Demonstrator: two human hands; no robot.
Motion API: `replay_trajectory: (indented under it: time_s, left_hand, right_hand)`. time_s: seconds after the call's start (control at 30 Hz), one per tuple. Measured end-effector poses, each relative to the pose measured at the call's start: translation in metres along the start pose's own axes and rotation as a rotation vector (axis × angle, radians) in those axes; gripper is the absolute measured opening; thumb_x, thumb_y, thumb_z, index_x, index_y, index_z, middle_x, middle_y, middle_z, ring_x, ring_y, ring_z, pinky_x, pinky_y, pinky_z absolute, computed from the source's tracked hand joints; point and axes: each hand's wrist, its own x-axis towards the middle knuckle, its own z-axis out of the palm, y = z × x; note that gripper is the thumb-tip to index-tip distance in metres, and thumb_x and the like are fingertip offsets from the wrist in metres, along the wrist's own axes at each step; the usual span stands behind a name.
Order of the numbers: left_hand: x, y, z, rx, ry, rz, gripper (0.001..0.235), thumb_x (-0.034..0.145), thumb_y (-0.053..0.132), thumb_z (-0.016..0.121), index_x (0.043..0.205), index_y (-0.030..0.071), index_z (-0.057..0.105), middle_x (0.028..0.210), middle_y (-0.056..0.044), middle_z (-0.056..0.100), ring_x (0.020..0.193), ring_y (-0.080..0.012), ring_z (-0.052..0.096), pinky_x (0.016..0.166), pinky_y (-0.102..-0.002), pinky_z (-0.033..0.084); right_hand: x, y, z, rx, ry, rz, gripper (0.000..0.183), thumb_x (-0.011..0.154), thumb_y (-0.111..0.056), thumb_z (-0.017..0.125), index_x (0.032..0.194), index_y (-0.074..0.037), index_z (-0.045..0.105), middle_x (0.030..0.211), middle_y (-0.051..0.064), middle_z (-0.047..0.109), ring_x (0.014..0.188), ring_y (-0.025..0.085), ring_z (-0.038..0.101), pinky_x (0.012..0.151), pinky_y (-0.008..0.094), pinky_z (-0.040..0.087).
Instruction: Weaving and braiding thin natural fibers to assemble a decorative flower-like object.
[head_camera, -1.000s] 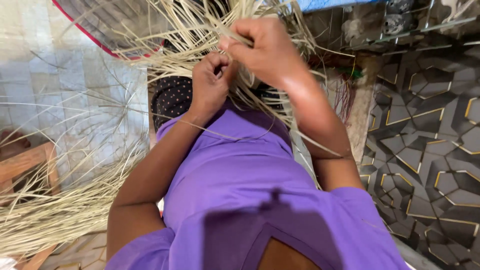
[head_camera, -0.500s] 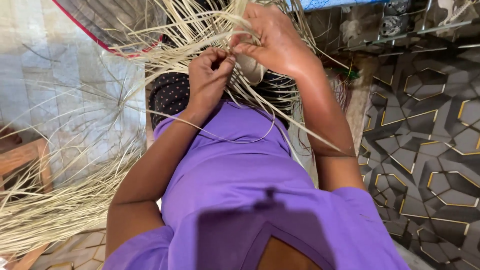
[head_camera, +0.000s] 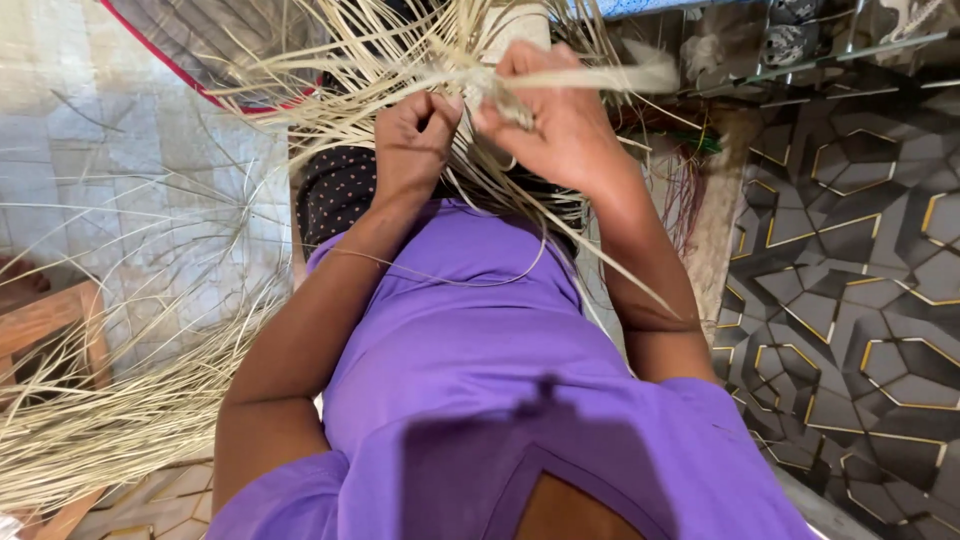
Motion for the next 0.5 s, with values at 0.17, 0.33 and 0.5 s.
replay_trajectory:
  time_s: [0.17,0.33,0.5]
  left_hand:
    - [-0.002,-0.016,0.001,0.025,-0.009,0.069,0.021,0.082,0.011,0.064,0.064,0.01,0.052,0.06,0.001,0.051,0.053,-0.0077,0.044,0.048,-0.019,0.04]
    - [0.0,-0.001,0.001,0.007,-0.025,0.004,0.016,0.069,-0.005,0.051,0.061,0.006,0.06,0.064,-0.003,0.059,0.063,-0.009,0.056,0.06,-0.021,0.049]
    - [0.001,-0.006,-0.003,0.099,0.041,0.069,0.037,0.079,0.002,0.062,0.054,0.013,0.037,0.055,0.003,0.04,0.054,-0.0063,0.036,0.056,-0.024,0.039]
  right_hand:
    - [-0.016,0.0,-0.011,0.024,-0.019,-0.171,0.03,0.088,-0.019,0.063,0.068,-0.006,0.045,0.068,0.003,0.04,0.065,0.018,0.037,0.062,0.032,0.028]
    - [-0.053,-0.042,-0.066,0.226,-0.017,-0.305,0.029,0.089,-0.017,0.054,0.064,-0.007,0.046,0.059,0.0,0.039,0.056,0.011,0.038,0.052,0.022,0.033]
    - [-0.089,-0.037,-0.096,0.759,-0.025,-0.658,0.013,0.075,-0.009,0.065,0.067,-0.014,0.056,0.059,-0.006,0.048,0.048,0.004,0.045,0.046,0.018,0.041]
